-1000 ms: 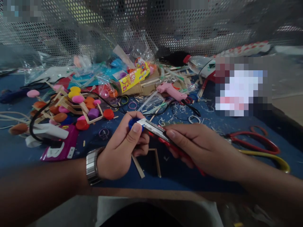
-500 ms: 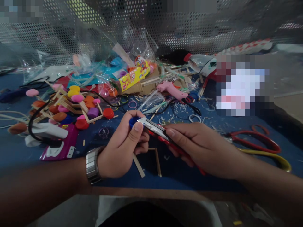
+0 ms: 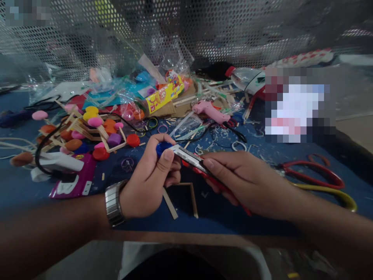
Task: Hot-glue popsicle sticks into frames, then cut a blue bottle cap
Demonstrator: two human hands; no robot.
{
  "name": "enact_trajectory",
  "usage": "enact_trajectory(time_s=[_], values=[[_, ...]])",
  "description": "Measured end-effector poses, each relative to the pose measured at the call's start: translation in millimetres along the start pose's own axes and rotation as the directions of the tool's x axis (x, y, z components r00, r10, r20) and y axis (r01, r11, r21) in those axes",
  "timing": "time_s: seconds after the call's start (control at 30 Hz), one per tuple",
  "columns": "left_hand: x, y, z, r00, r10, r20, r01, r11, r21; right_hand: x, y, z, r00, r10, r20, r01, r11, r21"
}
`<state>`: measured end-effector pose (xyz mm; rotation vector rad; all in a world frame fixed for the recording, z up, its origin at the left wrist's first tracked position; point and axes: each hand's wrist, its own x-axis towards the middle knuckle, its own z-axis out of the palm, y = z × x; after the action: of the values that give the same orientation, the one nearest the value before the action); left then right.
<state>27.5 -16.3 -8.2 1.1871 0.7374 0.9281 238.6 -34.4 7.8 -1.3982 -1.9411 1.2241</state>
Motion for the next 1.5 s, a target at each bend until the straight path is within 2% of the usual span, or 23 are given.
enact_trajectory(time_s=[0.27,0.5,0.8,1.0,1.3,1.5], values=[[-1.2,1.3,2.5,1.000,-0.029,0.008,0.029,0.999,0.037,-0.4,-1.3,2.9,0.999,-0.042,-0.016,0.041,0.998,-0.041],[-2.2,1.5,4.2,0.998,0.059,-0.016,-0.059,0.998,-0.008,-0.4,-2.8,2.6,0.989,-0.136,-0.062,0.130,0.987,-0.094],[-0.6,-4.5,2.9,0.994,0.111,0.018,-0.111,0.993,0.049,-0.9,-4.8,5.3,0.991,-0.108,-0.081,0.099,0.989,-0.110],[-2.1,-8.2,2.9,0.990,0.140,0.034,-0.143,0.984,0.104,-2.5,-4.7,6.7,0.982,-0.158,-0.107,0.140,0.977,-0.160],[-0.5,-3.0,5.1,0.984,0.174,-0.026,-0.175,0.984,-0.020,-0.4,-0.4,4.5,0.947,-0.286,-0.145,0.227,0.917,-0.328],[-1.1,-0.8,6.5,0.993,0.115,-0.038,-0.116,0.992,-0.049,-2.0,-1.5,3.5,0.934,-0.333,-0.129,0.251,0.868,-0.428]])
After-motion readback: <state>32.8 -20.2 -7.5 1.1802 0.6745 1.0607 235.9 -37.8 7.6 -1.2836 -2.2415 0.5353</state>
